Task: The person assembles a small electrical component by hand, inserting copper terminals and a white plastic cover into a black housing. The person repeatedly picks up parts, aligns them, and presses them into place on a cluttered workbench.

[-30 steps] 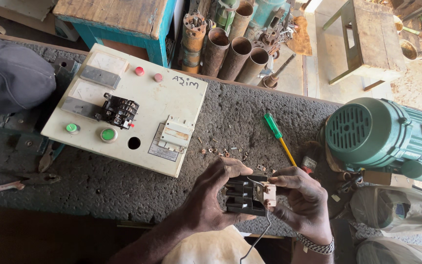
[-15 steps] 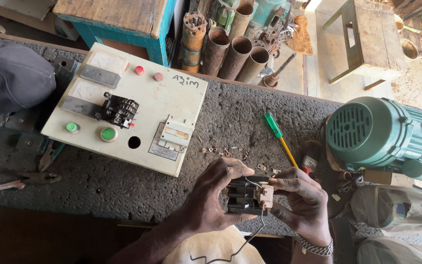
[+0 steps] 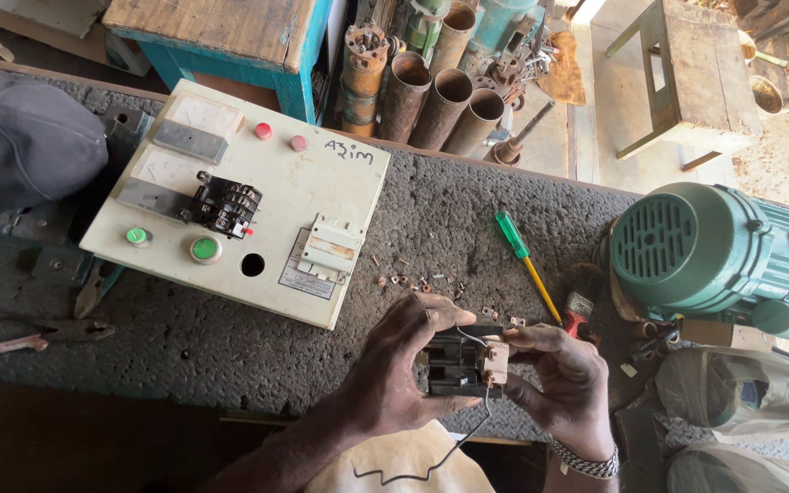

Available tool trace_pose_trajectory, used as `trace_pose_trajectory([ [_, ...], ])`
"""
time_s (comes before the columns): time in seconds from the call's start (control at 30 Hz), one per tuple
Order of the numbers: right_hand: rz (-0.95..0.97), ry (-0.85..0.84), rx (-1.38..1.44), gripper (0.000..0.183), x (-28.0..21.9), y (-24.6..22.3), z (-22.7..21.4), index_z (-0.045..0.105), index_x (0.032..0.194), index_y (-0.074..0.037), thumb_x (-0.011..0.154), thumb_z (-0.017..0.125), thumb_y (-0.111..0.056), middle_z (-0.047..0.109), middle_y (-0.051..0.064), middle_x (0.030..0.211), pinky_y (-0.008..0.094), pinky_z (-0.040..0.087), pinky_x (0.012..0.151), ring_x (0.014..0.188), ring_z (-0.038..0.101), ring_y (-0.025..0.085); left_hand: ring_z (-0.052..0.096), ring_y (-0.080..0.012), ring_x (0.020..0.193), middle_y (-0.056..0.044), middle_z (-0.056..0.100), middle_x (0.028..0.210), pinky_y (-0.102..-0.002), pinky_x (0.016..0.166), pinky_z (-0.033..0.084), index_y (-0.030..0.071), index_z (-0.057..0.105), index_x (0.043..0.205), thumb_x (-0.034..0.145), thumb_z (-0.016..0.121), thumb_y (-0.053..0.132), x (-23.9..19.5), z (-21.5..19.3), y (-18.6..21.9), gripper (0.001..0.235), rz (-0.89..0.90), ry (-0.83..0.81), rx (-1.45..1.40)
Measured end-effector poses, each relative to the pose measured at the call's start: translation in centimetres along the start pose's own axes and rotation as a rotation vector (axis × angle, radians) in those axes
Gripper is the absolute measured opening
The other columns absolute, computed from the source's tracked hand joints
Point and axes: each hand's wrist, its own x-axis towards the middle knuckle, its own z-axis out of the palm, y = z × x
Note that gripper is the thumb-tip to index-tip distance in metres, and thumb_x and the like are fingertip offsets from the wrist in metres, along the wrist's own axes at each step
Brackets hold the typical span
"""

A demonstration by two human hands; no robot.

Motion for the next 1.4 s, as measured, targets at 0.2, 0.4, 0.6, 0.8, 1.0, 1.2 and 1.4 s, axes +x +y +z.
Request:
trace_pose_trajectory([
  [0.2, -0.035, -0.042, -0.078, 0.032, 0.3, 0.0, -0.2, 0.069, 0.107, 0.006, 0.080, 0.086, 0.003, 0.074, 0.014, 0.110, 0.033, 0.061, 0.093, 0.105, 0.073, 0.019, 0.062, -0.0274, 0.124, -0.013, 0.059, 0.129, -0.045, 0.107, 0.054, 0.009, 0.053, 0.139, 0.070, 0.097, 0.031, 0.1, 0.5, -0.5, 0.085, 0.007, 0.005, 0.000],
  [0.4, -0.077, -0.027, -0.220, 0.021, 0.7, -0.2, 0.4, 0.075, 0.094, 0.000, 0.078, 0.087, -0.001, 0.078, 0.011, 0.096, 0.026, 0.062, 0.078, 0.089, 0.075, 0.014, 0.062, -0.0267, 0.124, -0.013, 0.061, 0.127, -0.045, 0.106, 0.054, 0.008, 0.054, 0.137, 0.069, 0.098, 0.032, -0.3, 0.3, -0.6, 0.084, 0.000, 0.011, 0.016],
  [0.6, -0.104, -0.006, -0.382, 0.021, 1.2, -1.8, 1.9, 0.079, 0.103, -0.003, 0.083, 0.083, -0.005, 0.079, 0.010, 0.101, 0.025, 0.062, 0.078, 0.090, 0.077, 0.016, 0.069, -0.0198, 0.112, -0.009, 0.062, 0.122, -0.036, 0.101, 0.065, 0.006, 0.049, 0.133, 0.072, 0.096, 0.036, -0.7, 1.3, -2.2, 0.083, -0.091, 0.133, -0.320],
  [0.8, -0.149, -0.051, -0.719, 0.045, 2.0, -4.2, 5.1, 0.073, 0.122, -0.005, 0.080, 0.083, -0.015, 0.066, 0.015, 0.122, 0.033, 0.058, 0.092, 0.113, 0.068, 0.023, 0.066, -0.0257, 0.116, -0.016, 0.063, 0.122, -0.042, 0.102, 0.059, 0.001, 0.047, 0.137, 0.072, 0.096, 0.021, -1.0, 2.4, -4.3, 0.083, -0.321, 0.233, -1.064],
  [1.0, 0.008, -0.025, -0.723, 0.053, 2.7, -4.7, 8.0, 0.071, 0.126, -0.012, 0.075, 0.085, -0.011, 0.054, 0.018, 0.135, 0.032, 0.062, 0.080, 0.098, 0.072, 0.021, 0.056, -0.0251, 0.131, -0.014, 0.058, 0.137, -0.038, 0.113, 0.049, -0.001, 0.042, 0.150, 0.082, 0.088, 0.014, -2.1, 2.5, -5.0, 0.084, -0.406, 0.355, -1.491],
  [1.2, -0.080, 0.010, -0.768, 0.052, 2.7, -3.4, 9.4, 0.072, 0.128, -0.014, 0.077, 0.083, -0.008, 0.058, 0.013, 0.130, 0.031, 0.062, 0.081, 0.099, 0.075, 0.020, 0.056, -0.0274, 0.131, -0.016, 0.055, 0.139, -0.038, 0.112, 0.048, 0.005, 0.034, 0.157, 0.093, 0.077, 0.015, -2.3, 2.9, -4.8, 0.077, -0.358, 0.440, -1.581],
  [1.4, -0.149, 0.020, -0.989, 0.049, 2.2, -2.5, 9.6, 0.074, 0.122, -0.013, 0.074, 0.085, -0.013, 0.063, 0.012, 0.124, 0.034, 0.059, 0.072, 0.090, 0.071, 0.020, 0.057, -0.0219, 0.128, -0.012, 0.057, 0.138, -0.037, 0.110, 0.050, 0.010, 0.034, 0.155, 0.088, 0.081, 0.019, -2.2, 2.0, -3.8, 0.082, -0.419, 0.403, -1.385],
])
